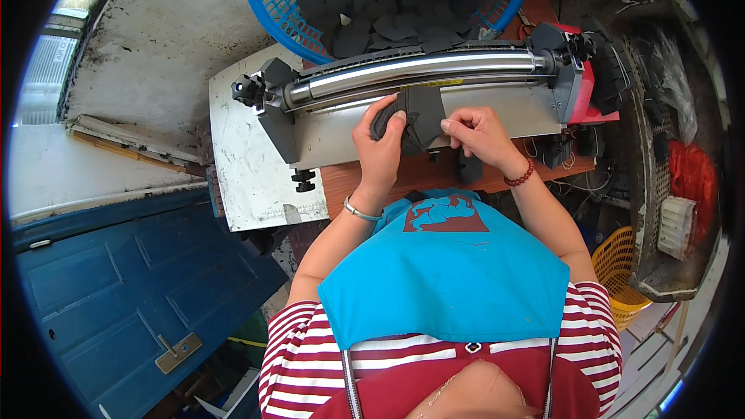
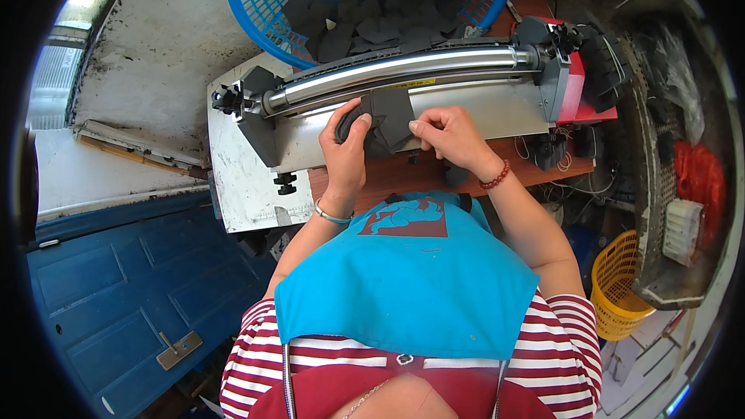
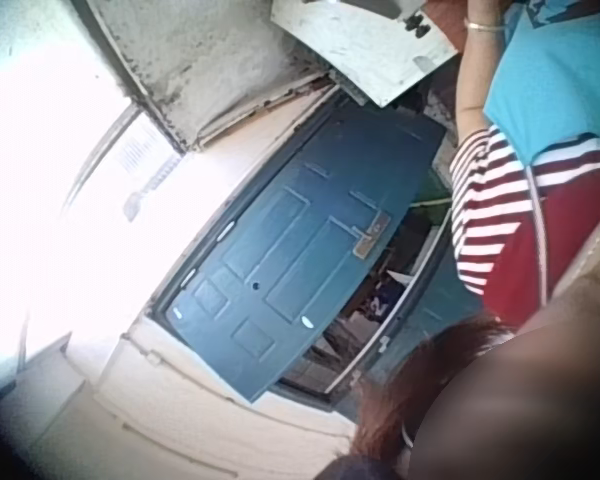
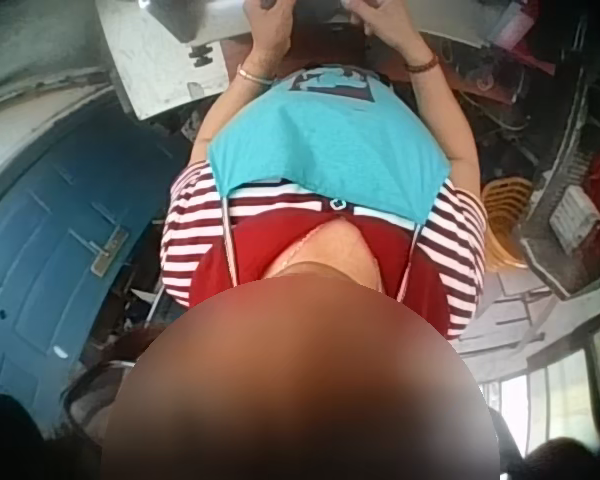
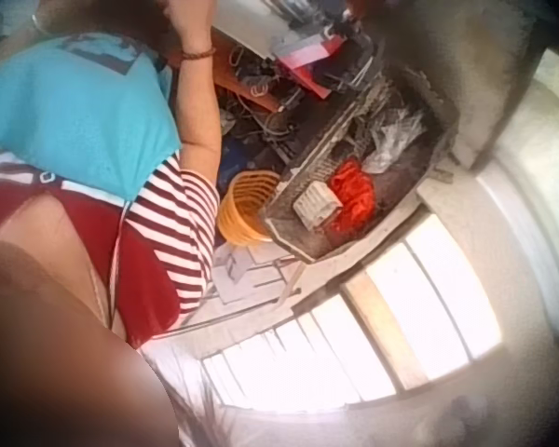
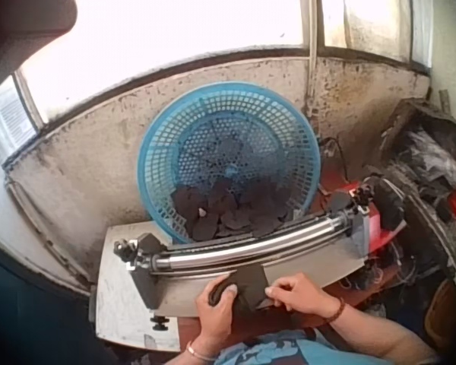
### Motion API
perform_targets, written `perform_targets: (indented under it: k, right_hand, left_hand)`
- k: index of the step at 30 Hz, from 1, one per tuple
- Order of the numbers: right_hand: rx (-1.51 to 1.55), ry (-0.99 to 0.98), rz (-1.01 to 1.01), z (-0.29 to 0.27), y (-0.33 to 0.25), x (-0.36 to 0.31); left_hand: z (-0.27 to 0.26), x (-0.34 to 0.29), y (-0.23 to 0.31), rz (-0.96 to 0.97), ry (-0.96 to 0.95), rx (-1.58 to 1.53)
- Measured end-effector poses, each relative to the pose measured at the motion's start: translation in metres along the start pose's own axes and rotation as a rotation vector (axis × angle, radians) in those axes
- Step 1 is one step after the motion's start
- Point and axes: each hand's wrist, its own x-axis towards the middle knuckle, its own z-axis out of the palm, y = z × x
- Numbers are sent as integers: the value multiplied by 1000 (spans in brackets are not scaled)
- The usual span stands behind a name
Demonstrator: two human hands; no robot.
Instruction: Thinning the edges of leather shoe components using a skiving machine.
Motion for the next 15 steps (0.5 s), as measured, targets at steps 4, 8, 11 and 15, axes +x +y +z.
perform_targets:
  k: [4, 8, 11, 15]
  right_hand:
    - [13, -25, 51, -10, 3, 2]
    - [32, -14, 120, -22, 0, 4]
    - [60, -76, 131, -22, -4, 5]
    - [54, -97, 105, -18, -2, 4]
  left_hand:
    - [-3, 2, -3, -88, -1, -29]
    - [-4, 2, -4, -96, -4, -45]
    - [1, 3, -1, -121, -24, -90]
    - [5, 5, -2, -164, -33, -134]
